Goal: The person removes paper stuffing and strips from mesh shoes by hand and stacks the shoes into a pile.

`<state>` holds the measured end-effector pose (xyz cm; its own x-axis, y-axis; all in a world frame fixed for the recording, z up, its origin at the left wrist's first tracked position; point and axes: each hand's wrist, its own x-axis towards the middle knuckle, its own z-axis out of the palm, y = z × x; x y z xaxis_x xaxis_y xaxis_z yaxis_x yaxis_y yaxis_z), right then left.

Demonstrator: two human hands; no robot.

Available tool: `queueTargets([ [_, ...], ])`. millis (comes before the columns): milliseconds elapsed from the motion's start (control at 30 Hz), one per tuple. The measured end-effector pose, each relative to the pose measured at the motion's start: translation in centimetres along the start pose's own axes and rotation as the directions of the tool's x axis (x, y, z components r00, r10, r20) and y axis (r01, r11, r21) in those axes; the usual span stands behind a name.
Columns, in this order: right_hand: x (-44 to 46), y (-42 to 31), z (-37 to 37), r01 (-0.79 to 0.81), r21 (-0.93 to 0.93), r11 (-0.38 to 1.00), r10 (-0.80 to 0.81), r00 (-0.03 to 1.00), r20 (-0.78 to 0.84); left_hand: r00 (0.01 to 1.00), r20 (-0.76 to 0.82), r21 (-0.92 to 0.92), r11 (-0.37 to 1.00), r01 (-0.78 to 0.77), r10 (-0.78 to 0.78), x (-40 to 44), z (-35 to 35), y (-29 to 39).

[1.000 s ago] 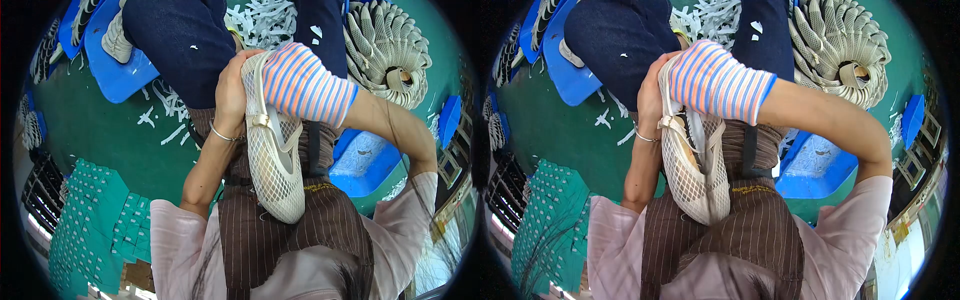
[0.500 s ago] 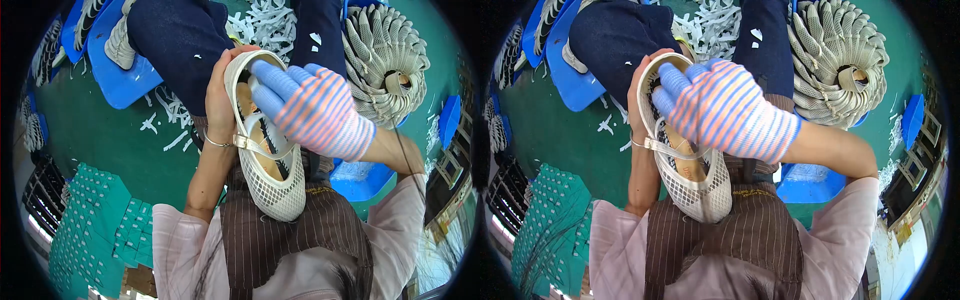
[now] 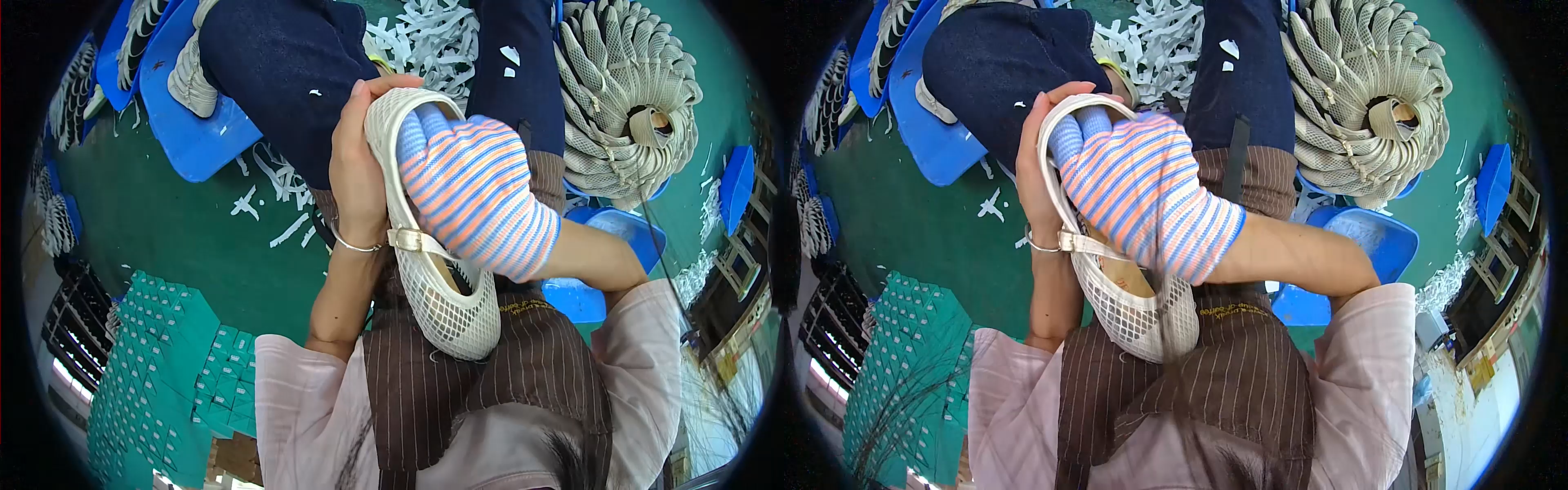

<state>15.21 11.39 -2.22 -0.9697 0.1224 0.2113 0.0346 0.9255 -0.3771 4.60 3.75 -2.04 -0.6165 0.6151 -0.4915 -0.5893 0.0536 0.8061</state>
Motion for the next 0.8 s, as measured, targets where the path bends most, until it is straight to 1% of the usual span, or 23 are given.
queueTargets([
  [33, 0.1, -0.1, -0.5, -0.006, 0.016, 1.000, 0.006, 1.000, -0.028, 1.000, 0.000, 0.000, 1.000, 0.003, -0.003, -0.1, 0.0, 0.0],
  [100, 0.3, -0.7, -3.4, -0.049, 0.218, 0.975, 0.033, 0.997, 0.076, 0.999, -0.034, -0.037, 0.999, 0.020, -0.021, -0.1, -0.2, 0.1],
  [167, 1.0, -0.9, -6.4, -0.109, 0.403, 0.909, 0.037, 0.983, 0.182, 0.997, -0.068, -0.074, 0.997, 0.034, -0.039, -0.1, -0.2, 0.0],
  [200, 1.0, -0.7, -7.1, -0.105, 0.407, 0.907, 0.031, 0.982, 0.185, 0.996, -0.075, -0.076, 0.997, 0.033, -0.039, -0.2, -0.2, -0.1],
  [233, 1.0, -0.2, -7.8, -0.156, 0.519, 0.841, 0.046, 0.975, 0.218, 0.998, -0.047, -0.156, 0.987, 0.036, -0.044, -0.3, -0.2, -0.2],
  [300, 0.7, 0.7, -9.0, -0.258, 0.703, 0.663, 0.069, 0.956, 0.286, 0.999, 0.020, -0.309, 0.950, 0.049, -0.044, -0.2, 0.0, -0.5],
  [333, 0.5, 0.8, -9.4, -0.296, 0.735, 0.610, 0.055, 0.941, 0.334, 0.997, 0.060, -0.381, 0.923, 0.062, -0.042, -0.1, 0.1, -0.7],
  [367, 0.4, 0.9, -9.9, -0.337, 0.759, 0.557, 0.041, 0.924, 0.380, 0.997, 0.065, -0.379, 0.923, 0.063, -0.042, -0.1, 0.1, -0.7],
  [400, 0.0, 0.7, -10.4, -0.365, 0.745, 0.559, 0.005, 0.899, 0.437, 0.994, 0.093, -0.438, 0.894, 0.091, -0.055, -0.2, 0.1, -0.7],
  [433, -0.7, 0.4, -10.6, -0.365, 0.744, 0.559, 0.010, 0.901, 0.434, 0.990, 0.122, -0.494, 0.862, 0.119, -0.067, -0.3, 0.2, -0.5],
  [467, -1.3, 0.1, -11.0, -0.352, 0.765, 0.539, -0.047, 0.895, 0.445, 0.985, 0.153, -0.544, 0.826, 0.149, -0.077, -0.4, 0.2, -0.4],
  [500, -1.3, 0.7, -11.4, -0.339, 0.805, 0.487, -0.109, 0.891, 0.441, 0.980, 0.179, -0.595, 0.784, 0.175, -0.083, -0.5, 0.3, -0.3],
  [567, -1.5, 2.1, -11.9, -0.347, 0.879, 0.328, -0.197, 0.884, 0.423, 0.981, 0.183, -0.615, 0.770, 0.170, -0.070, -0.7, 0.3, -0.3],
  [633, -1.6, 3.8, -11.6, -0.373, 0.917, 0.141, -0.221, 0.891, 0.396, 0.982, 0.182, -0.657, 0.736, 0.165, -0.058, -1.0, 0.3, -0.6],
  [700, -1.8, 4.8, -11.4, -0.368, 0.930, -0.014, -0.218, 0.908, 0.357, 0.984, 0.175, -0.680, 0.719, 0.143, -0.030, -0.9, 0.1, -1.0],
  [767, -1.9, 5.4, -11.1, -0.338, 0.929, -0.154, -0.214, 0.929, 0.303, 0.998, 0.044, -0.470, 0.881, 0.052, -0.035, -0.5, -0.6, -1.8],
  [800, -2.0, 5.5, -10.9, -0.316, 0.924, -0.214, -0.207, 0.939, 0.273, 0.999, -0.017, -0.346, 0.938, 0.023, -0.031, -0.2, -0.8, -2.0],
])
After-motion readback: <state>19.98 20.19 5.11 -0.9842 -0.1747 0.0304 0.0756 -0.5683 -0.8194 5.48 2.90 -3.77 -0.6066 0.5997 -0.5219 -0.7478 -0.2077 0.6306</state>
